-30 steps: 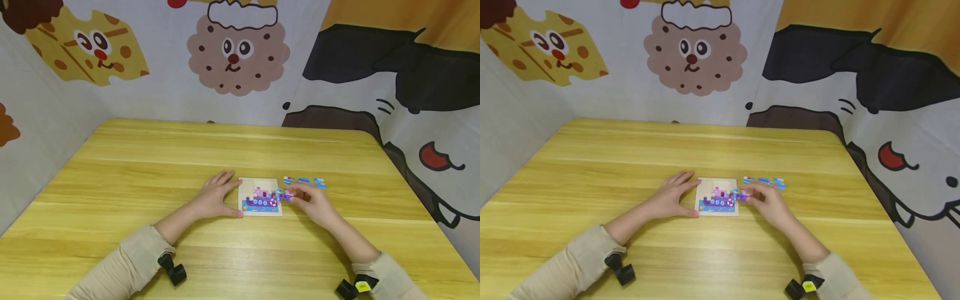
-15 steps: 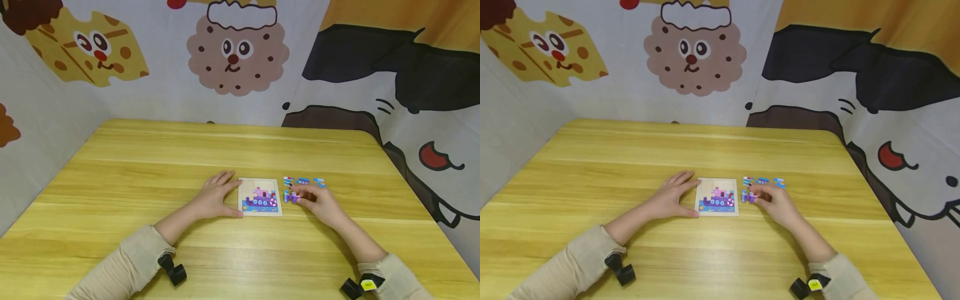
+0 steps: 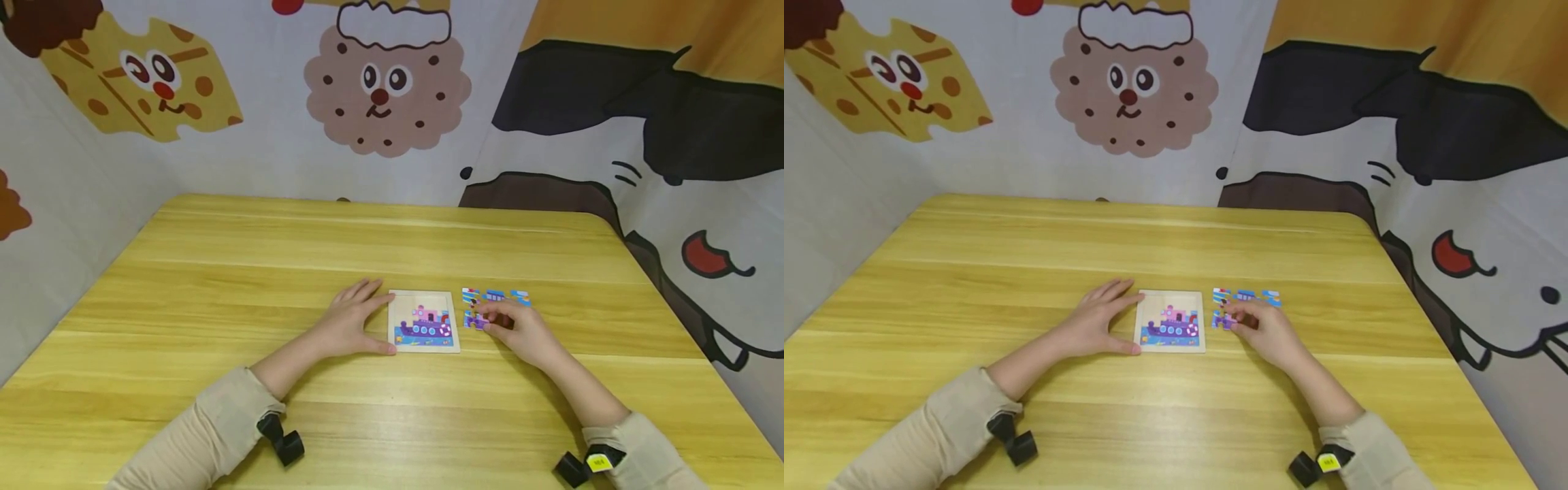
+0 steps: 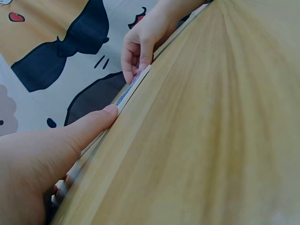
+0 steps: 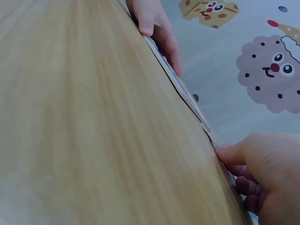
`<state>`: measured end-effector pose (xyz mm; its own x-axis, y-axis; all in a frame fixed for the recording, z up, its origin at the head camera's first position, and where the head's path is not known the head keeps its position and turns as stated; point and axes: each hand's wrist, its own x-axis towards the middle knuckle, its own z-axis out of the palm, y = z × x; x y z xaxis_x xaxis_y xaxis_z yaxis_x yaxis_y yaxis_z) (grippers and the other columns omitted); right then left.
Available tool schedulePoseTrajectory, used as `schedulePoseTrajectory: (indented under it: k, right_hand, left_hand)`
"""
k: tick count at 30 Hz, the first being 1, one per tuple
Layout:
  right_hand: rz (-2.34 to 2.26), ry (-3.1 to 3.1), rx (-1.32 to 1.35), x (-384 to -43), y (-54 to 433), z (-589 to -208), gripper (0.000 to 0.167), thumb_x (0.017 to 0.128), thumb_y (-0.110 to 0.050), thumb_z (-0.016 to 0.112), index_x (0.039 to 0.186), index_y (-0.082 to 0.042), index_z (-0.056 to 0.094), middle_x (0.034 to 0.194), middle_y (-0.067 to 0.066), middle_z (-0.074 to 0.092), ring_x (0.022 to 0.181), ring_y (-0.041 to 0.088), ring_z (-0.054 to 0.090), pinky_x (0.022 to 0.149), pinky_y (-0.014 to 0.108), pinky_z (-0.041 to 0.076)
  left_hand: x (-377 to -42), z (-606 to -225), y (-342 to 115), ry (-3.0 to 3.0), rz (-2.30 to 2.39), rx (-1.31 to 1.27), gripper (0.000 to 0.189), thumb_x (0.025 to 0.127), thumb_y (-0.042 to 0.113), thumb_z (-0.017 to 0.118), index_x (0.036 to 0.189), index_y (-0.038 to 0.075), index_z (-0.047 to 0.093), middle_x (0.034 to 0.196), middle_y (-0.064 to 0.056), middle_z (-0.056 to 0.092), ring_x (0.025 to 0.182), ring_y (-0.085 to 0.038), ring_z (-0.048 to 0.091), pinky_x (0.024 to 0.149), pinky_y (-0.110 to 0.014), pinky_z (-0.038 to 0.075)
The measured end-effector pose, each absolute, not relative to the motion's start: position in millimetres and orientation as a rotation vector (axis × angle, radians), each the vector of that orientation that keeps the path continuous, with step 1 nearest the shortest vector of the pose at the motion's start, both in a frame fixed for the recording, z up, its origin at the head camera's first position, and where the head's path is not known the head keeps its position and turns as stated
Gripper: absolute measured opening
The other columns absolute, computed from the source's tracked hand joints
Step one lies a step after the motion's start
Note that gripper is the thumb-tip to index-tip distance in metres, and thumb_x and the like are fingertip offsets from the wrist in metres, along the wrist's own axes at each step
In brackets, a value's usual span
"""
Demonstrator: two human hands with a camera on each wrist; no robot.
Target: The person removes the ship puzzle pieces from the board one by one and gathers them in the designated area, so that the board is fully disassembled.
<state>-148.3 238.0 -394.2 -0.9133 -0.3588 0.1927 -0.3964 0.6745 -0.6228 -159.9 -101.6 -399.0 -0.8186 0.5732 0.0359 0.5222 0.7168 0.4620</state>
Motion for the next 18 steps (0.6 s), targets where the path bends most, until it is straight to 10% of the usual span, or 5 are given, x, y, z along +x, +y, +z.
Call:
schedulePoseTrajectory:
  k: [18]
  right_hand:
    - [1.096, -2.853, 0.611, -145.5, 236.4, -390.3, 0.024, 0.086, 0.001, 0.068, 0.109, -0.004, 0.071, 0.087, -0.001, 0.061, 0.075, 0.016, 0.049, 0.061, 0.024, 0.044]
  left_hand:
    - [-160.2, -399.6, -102.1, 2.808, 0.718, 0.903, 0.101, 0.071, 0.072, 0.066, 0.150, 0.018, 0.035, 0.158, -0.012, 0.014, 0.143, -0.034, 0.007, 0.112, -0.054, 0.005]
